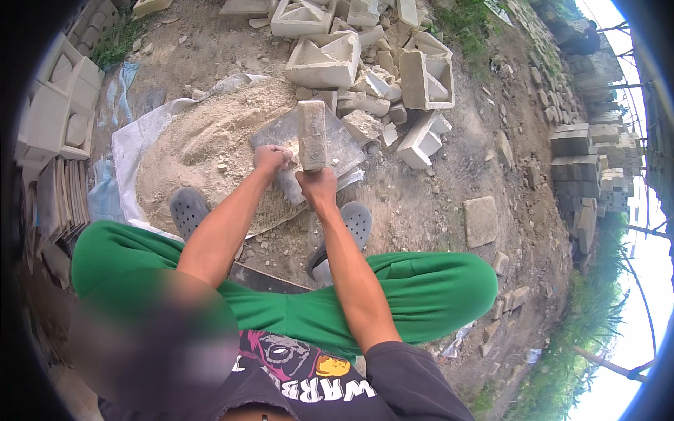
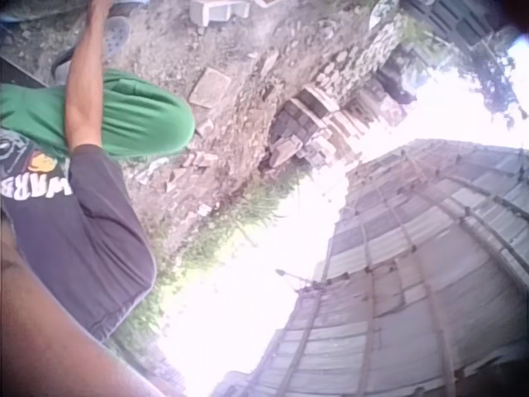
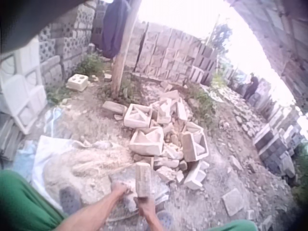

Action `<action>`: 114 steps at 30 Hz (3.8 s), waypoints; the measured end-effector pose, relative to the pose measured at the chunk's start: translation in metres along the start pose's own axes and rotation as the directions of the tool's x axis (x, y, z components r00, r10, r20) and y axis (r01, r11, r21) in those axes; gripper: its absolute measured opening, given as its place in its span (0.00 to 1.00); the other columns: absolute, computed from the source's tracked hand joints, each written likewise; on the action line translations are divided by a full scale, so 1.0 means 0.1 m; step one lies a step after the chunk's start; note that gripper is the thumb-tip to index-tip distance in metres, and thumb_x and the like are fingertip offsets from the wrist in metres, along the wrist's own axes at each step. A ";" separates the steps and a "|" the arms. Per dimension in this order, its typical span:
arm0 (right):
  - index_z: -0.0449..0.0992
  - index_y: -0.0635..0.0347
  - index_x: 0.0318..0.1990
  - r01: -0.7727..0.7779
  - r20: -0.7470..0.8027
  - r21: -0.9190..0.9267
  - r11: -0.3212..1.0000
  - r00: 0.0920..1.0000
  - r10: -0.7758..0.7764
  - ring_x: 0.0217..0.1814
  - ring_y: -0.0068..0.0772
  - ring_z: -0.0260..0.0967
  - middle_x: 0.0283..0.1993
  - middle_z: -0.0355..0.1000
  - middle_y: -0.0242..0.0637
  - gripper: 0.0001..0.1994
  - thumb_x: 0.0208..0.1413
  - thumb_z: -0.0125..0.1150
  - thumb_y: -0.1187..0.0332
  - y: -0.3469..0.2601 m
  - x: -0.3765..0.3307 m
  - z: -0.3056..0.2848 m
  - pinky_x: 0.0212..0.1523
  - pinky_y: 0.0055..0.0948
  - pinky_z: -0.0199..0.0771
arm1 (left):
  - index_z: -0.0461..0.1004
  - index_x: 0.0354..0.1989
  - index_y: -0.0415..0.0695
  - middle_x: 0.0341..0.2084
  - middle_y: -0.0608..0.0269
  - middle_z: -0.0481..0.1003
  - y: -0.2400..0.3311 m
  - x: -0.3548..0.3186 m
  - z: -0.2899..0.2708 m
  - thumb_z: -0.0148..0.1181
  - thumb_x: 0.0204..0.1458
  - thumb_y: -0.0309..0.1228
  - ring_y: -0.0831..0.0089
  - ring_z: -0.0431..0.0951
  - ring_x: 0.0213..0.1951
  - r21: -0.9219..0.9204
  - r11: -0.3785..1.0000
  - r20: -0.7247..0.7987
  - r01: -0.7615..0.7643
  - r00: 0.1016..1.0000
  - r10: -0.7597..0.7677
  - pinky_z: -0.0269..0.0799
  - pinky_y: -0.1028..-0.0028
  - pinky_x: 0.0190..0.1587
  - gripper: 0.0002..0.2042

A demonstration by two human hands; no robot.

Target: The person sits on the ground and repeatedly strikes a small stone with a hammer to crush it into smaller pieces. The person holds the stone with one hand and swings the hammer with the other, working over a pile of sand and debris.

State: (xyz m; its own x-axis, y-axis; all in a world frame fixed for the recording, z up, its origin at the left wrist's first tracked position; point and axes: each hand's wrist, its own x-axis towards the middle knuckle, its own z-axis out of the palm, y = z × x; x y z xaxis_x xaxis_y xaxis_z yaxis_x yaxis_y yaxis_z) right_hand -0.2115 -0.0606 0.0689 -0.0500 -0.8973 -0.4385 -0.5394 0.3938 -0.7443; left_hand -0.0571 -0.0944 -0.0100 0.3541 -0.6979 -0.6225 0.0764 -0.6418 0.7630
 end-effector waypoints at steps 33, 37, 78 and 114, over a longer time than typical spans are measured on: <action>0.78 0.68 0.34 -0.121 0.040 0.059 0.991 0.992 0.119 0.18 0.28 0.73 0.22 0.75 0.36 0.13 0.48 0.68 0.65 0.02 0.14 -0.22 0.20 0.29 0.74 | 0.82 0.31 0.48 0.32 0.57 0.83 0.01 -0.05 0.08 0.74 0.43 0.39 0.60 0.83 0.38 0.324 0.944 -0.074 -0.060 0.993 0.088 0.77 0.64 0.43 0.11; 0.78 0.68 0.29 0.038 -0.046 0.074 0.997 0.998 -0.034 0.20 0.29 0.75 0.20 0.75 0.37 0.12 0.48 0.67 0.65 -0.24 -0.05 -0.18 0.23 0.30 0.75 | 0.80 0.29 0.43 0.21 0.61 0.81 -0.08 0.03 0.03 0.75 0.46 0.36 0.73 0.78 0.19 0.270 0.958 -0.080 -0.093 0.990 0.119 0.72 0.70 0.28 0.12; 0.78 0.68 0.29 -0.168 0.067 0.178 0.970 0.985 0.159 0.18 0.32 0.74 0.20 0.74 0.39 0.11 0.46 0.68 0.67 -0.09 -0.06 -0.45 0.20 0.31 0.75 | 0.83 0.47 0.55 0.50 0.48 0.77 0.08 0.13 0.05 0.64 0.47 0.30 0.54 0.78 0.52 0.576 0.724 0.165 -0.379 0.922 0.351 0.75 0.62 0.55 0.17; 0.79 0.67 0.27 0.220 -0.161 -0.192 0.957 0.954 -0.252 0.19 0.30 0.75 0.19 0.75 0.37 0.11 0.46 0.67 0.65 0.32 0.08 -0.06 0.23 0.32 0.75 | 0.82 0.35 0.51 0.34 0.63 0.83 0.07 -0.17 0.09 0.71 0.47 0.44 0.61 0.82 0.40 0.409 0.907 -0.074 -0.098 0.987 0.140 0.75 0.60 0.42 0.12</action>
State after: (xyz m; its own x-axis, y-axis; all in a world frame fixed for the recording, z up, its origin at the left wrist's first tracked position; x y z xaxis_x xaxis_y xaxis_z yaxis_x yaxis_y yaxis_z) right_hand -0.2343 -0.0568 0.0447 -0.0473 -0.9875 -0.1502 -0.6879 0.1412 -0.7119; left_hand -0.0704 -0.0901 0.0045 0.4295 -0.7552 -0.4951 -0.3462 -0.6441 0.6821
